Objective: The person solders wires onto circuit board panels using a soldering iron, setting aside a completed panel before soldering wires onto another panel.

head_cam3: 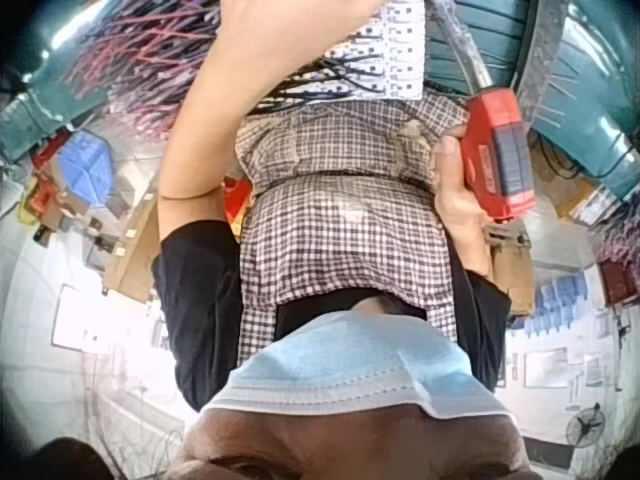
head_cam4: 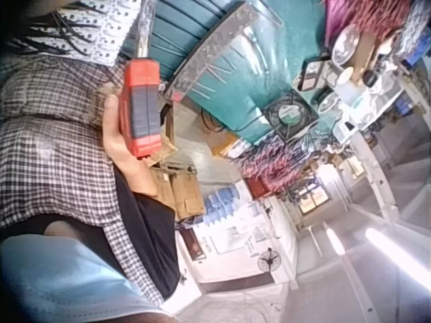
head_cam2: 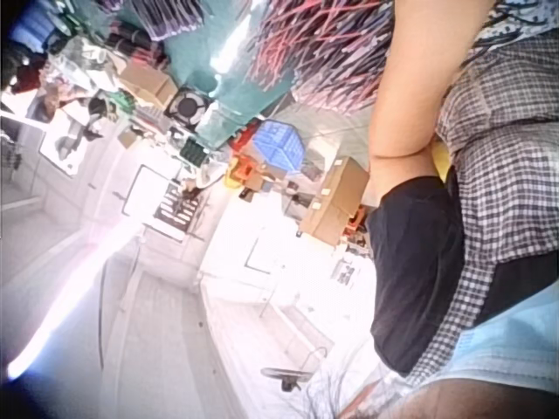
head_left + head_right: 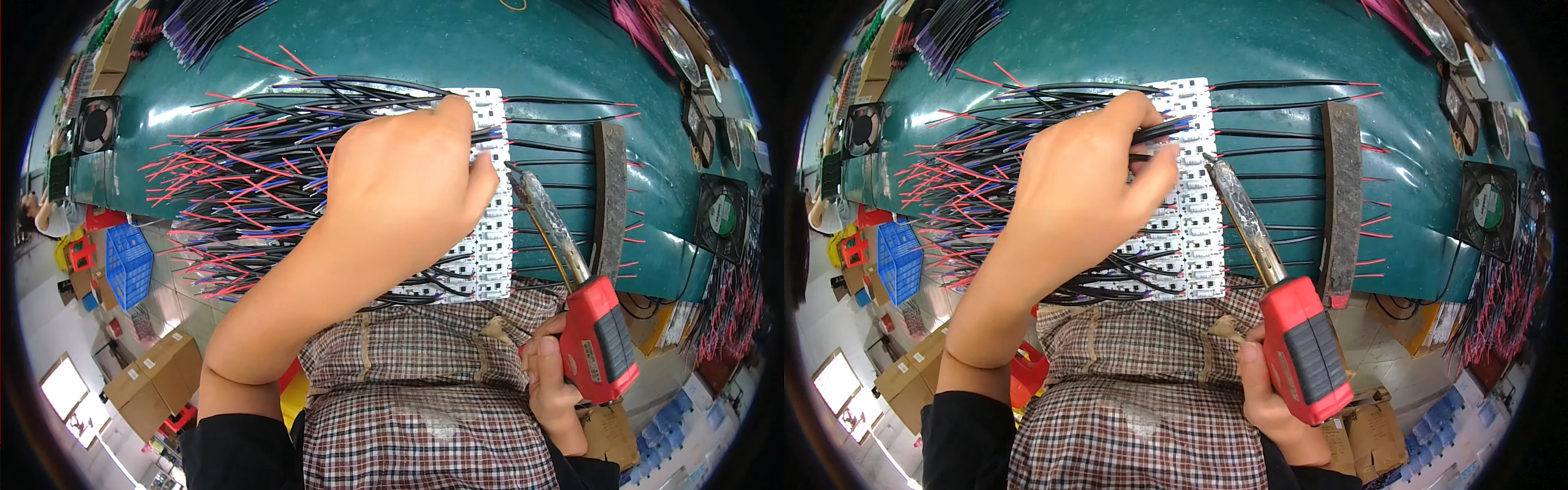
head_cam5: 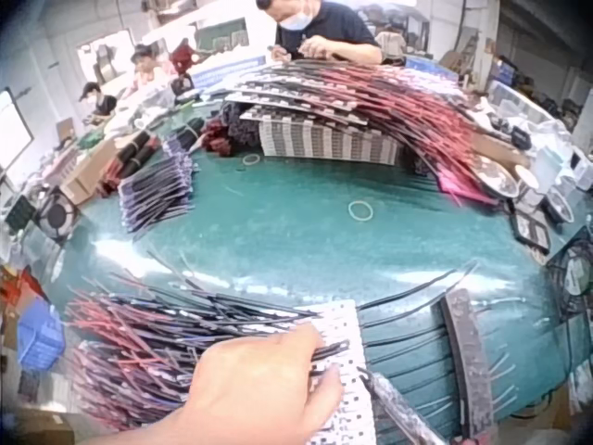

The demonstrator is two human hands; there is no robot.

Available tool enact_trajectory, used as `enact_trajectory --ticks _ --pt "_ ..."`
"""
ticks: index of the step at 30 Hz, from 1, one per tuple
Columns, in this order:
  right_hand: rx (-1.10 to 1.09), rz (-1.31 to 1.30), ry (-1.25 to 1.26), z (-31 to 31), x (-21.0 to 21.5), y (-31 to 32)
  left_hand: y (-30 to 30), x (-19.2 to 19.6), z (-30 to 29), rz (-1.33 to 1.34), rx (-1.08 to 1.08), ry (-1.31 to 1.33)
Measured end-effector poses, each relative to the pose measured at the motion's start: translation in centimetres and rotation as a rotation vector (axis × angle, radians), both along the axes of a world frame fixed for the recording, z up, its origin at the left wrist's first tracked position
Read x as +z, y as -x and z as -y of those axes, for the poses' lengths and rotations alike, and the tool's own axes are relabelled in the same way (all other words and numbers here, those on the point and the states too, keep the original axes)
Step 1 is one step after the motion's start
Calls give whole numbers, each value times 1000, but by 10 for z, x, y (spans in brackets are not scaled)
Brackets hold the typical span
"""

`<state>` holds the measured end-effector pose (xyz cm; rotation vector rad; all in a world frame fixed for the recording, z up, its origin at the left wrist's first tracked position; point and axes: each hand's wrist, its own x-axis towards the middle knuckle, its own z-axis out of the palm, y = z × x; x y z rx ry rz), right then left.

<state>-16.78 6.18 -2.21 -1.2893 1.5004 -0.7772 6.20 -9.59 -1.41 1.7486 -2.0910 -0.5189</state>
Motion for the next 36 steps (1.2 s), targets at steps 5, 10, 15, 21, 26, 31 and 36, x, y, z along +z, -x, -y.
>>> enact_trajectory --ticks 5,10,15,21,26,31,36 --pt "-120 158 -77 1 8 -6 -7 -3 1 -3 -65 205" --pt "-73 148 -64 -2 9 2 0 15 -4 -195 26 282" --pt "-4 63 -53 -13 7 9 -4 7 -17 -157 11 63" --pt "135 -32 -87 -20 5 18 -4 1 -21 -33 4 -5" --pt "27 -31 -253 -16 9 13 -2 -4 -21 -18 1 31" --pt "40 -55 -305 -11 9 10 -1 -6 -21 -11 -7 58" --pt "96 -156 -163 -12 2 9 0 -5 -21 -4 -14 68"
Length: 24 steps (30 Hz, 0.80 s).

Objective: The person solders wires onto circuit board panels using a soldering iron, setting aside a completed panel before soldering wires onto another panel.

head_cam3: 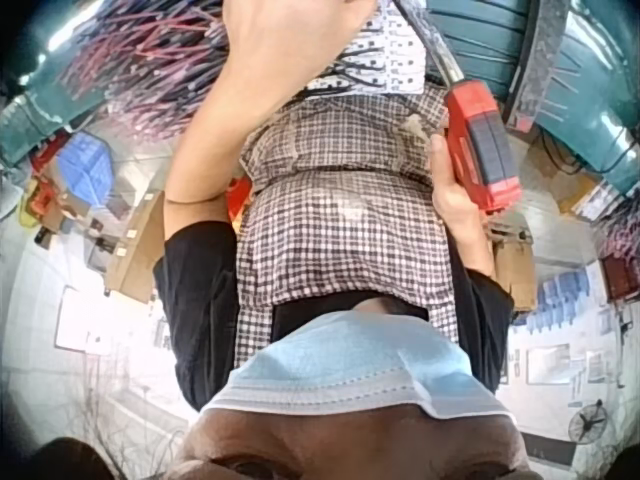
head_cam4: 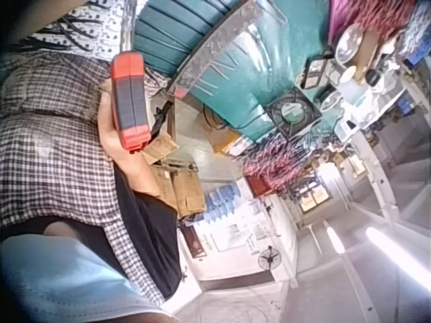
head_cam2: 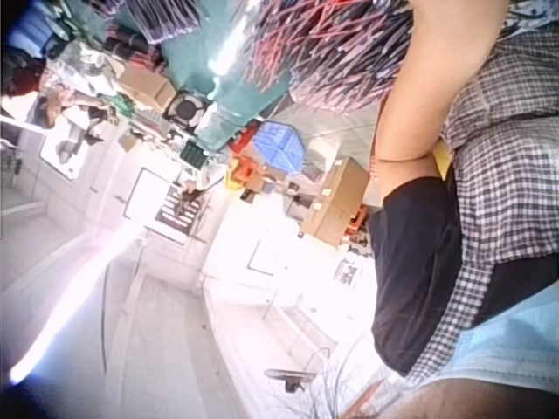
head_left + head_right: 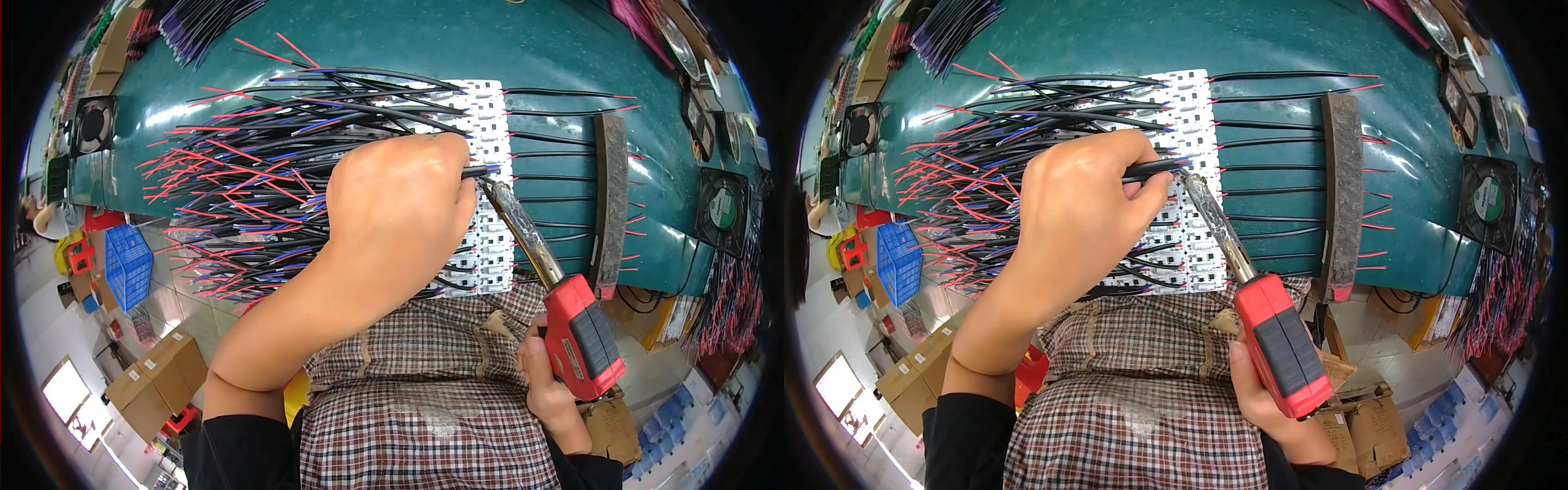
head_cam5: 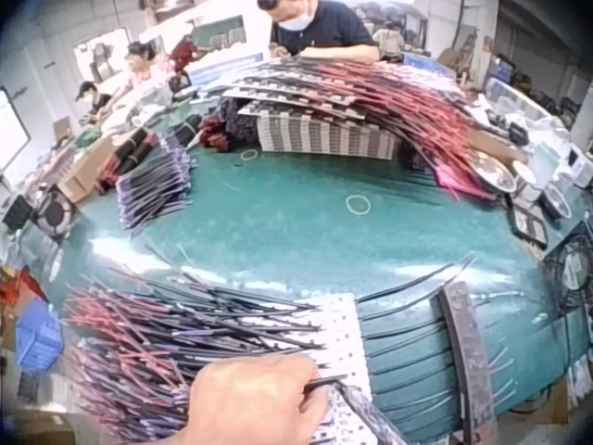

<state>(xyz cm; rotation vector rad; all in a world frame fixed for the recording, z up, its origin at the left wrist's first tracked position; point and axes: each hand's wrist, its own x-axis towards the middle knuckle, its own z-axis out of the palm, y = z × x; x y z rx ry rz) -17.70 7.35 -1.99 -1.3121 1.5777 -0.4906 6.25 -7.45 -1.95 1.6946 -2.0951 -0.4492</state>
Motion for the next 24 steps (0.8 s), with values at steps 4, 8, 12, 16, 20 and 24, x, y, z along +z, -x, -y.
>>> enact_trajectory --ticks 4,8,12,16,20,24 --pt "-29 8 -37 3 1 -1 1 -1 1 20 -6 0" --pt "19 -7 -84 4 2 2 2 0 1 22 -11 -2" --pt "-8 -27 -94 -2 0 2 2 0 2 20 -3 -5" --pt "-6 -49 22 -5 3 1 2 1 2 30 -6 -26" --pt "-82 53 -91 -6 5 1 2 1 4 47 -8 -37" --pt "-74 65 -118 -4 5 -1 0 -3 6 26 -6 -25"
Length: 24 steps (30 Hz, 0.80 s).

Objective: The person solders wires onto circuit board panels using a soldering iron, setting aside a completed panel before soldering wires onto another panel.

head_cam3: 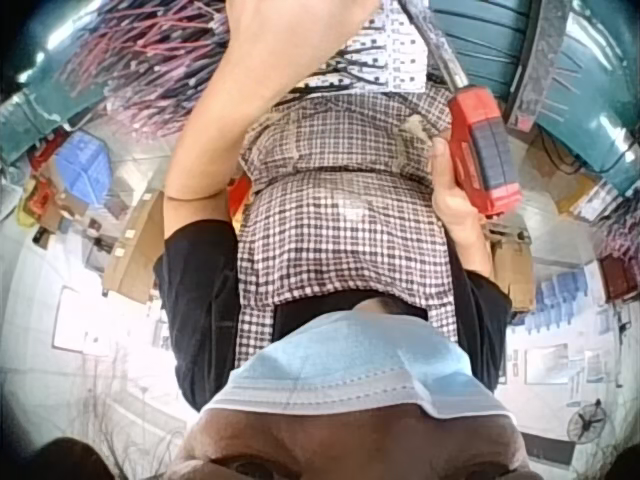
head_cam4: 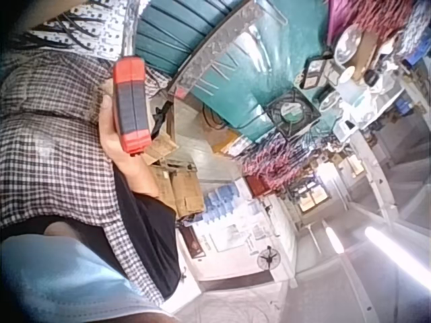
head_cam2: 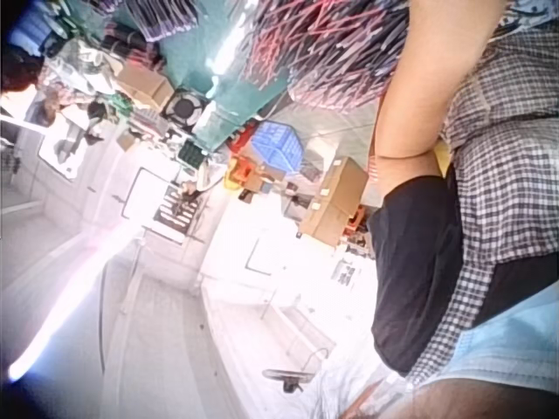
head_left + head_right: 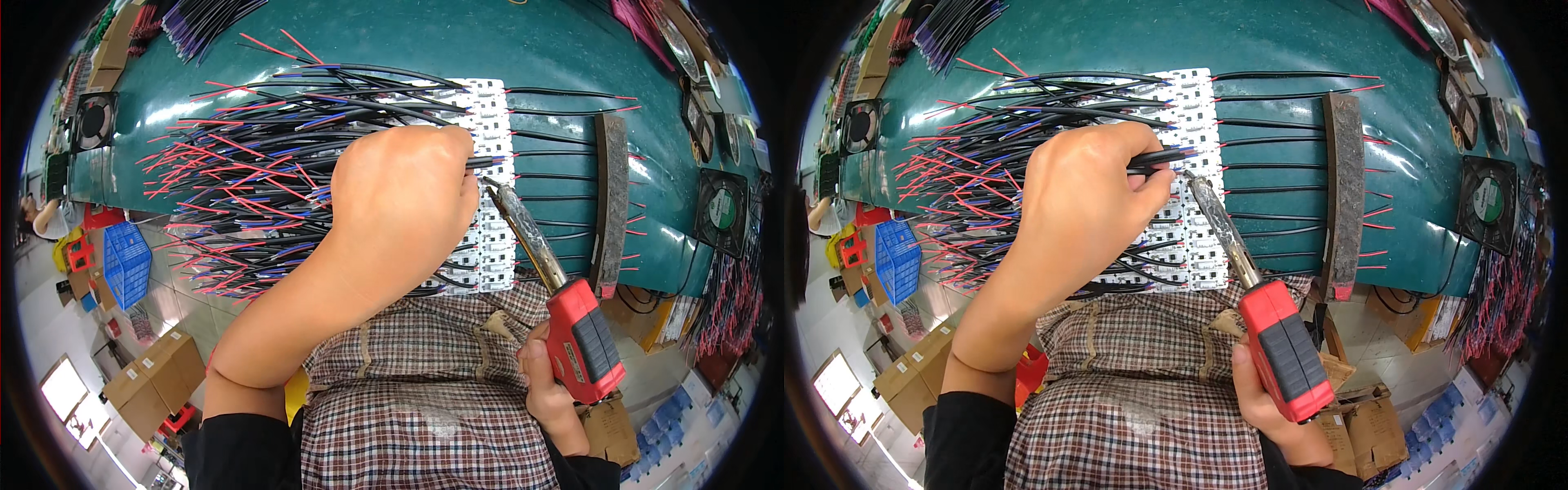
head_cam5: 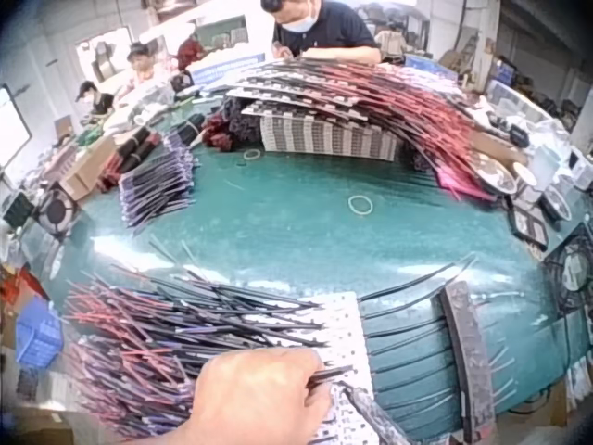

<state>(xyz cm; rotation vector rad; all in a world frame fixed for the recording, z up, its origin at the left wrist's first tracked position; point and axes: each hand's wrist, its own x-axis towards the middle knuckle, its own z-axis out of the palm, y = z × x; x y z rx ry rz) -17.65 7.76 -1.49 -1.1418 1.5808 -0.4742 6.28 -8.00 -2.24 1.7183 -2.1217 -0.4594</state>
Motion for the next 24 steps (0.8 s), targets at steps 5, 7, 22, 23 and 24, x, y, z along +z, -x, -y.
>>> enact_trajectory --ticks 5,7,22,23,24 --pt "7 -4 51 3 -3 -1 1 1 -1 4 -1 -31" --pt "38 -13 36 3 -3 1 2 2 -2 15 -5 -21" --pt "66 -65 42 0 2 5 4 2 0 44 -27 -17" --pt "70 -56 77 0 2 6 4 2 0 47 -25 -26" --pt "74 -47 111 0 2 7 4 2 0 47 -25 -26"
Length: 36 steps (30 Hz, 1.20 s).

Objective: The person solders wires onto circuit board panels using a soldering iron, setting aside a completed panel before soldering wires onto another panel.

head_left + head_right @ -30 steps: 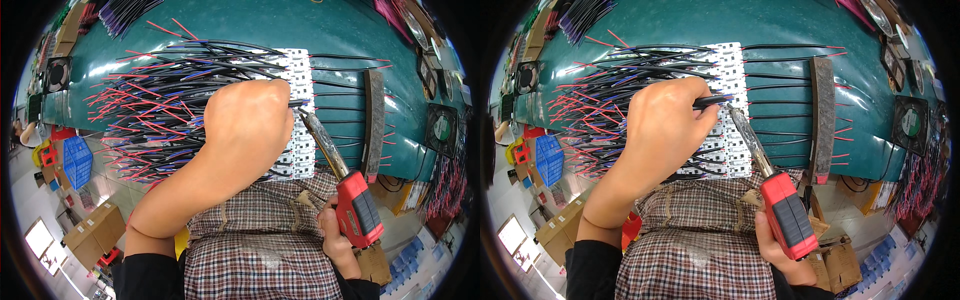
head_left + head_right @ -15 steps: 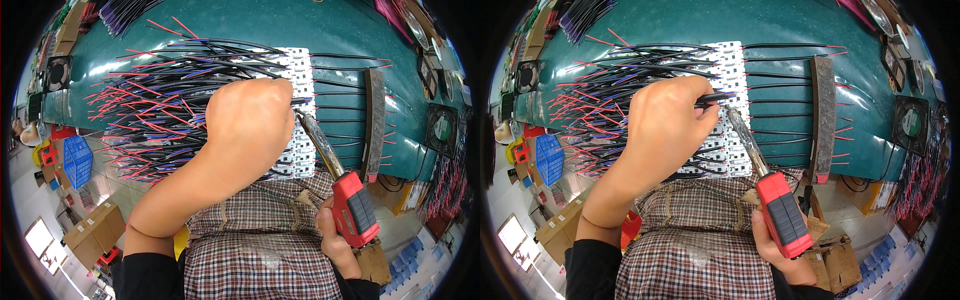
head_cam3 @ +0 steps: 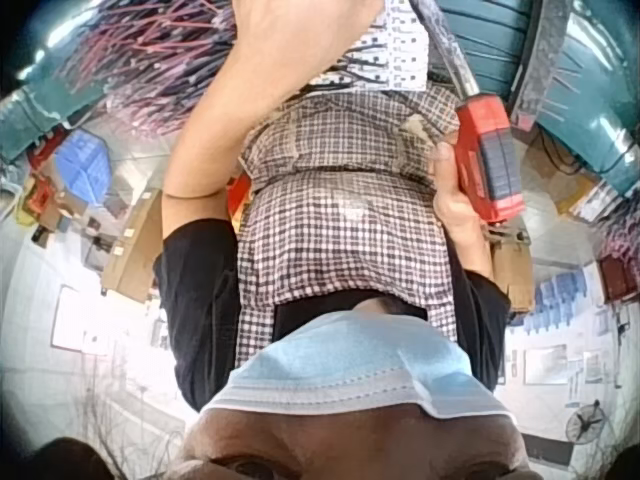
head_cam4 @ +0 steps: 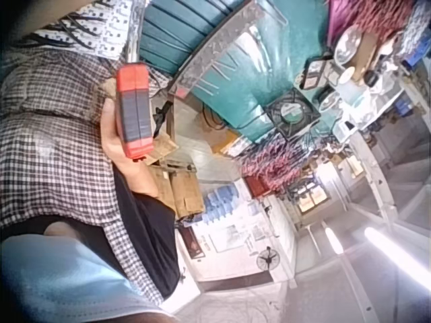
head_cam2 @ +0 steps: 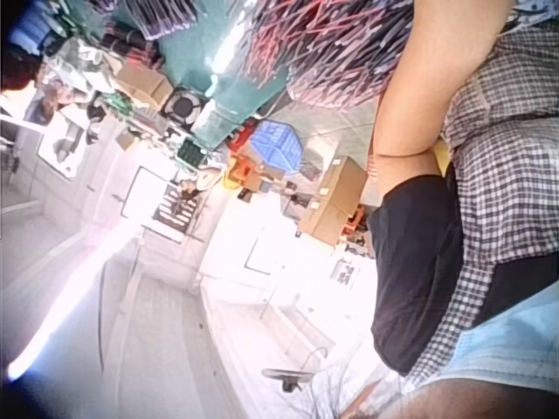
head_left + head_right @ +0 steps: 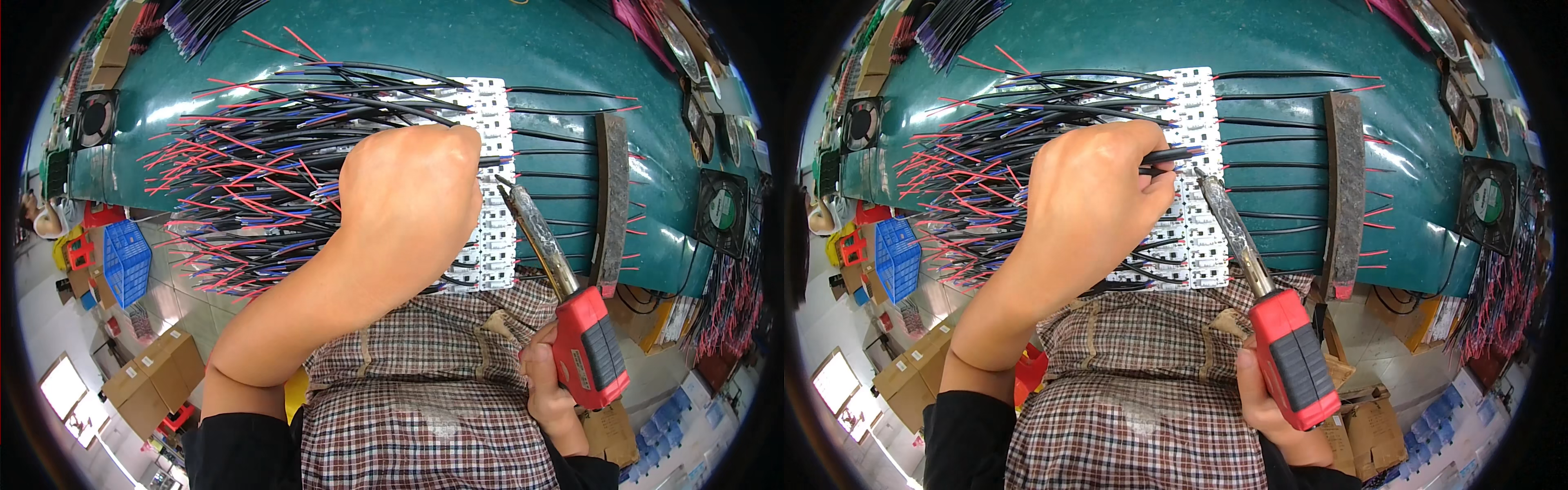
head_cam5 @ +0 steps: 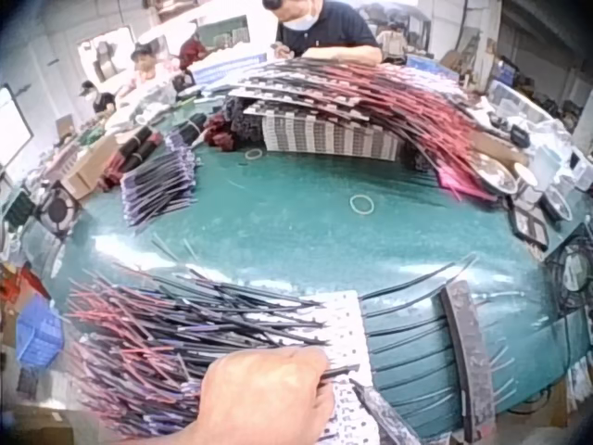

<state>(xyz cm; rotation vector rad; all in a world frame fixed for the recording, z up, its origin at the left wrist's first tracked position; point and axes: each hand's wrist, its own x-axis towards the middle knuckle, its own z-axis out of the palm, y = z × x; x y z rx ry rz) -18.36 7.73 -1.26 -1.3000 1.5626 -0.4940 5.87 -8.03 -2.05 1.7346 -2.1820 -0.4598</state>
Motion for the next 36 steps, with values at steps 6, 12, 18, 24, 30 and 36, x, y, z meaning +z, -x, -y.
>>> enact_trajectory --ticks 6,12,18,24,30,36 --pt "-109 124 -6 -4 -4 -1 -2 1 1 -9 0 -23" --pt "-63 173 124 -6 -9 -4 -4 2 -1 -98 -10 76" --pt "-66 230 56 -10 0 1 -2 13 -8 -171 13 280" --pt "-60 57 -82 -15 4 10 1 2 -23 -127 34 101" --pt "-13 39 24 -14 -9 7 0 -7 -24 -109 25 130" --pt "-34 22 57 -11 -11 2 1 -6 -23 -103 23 108"
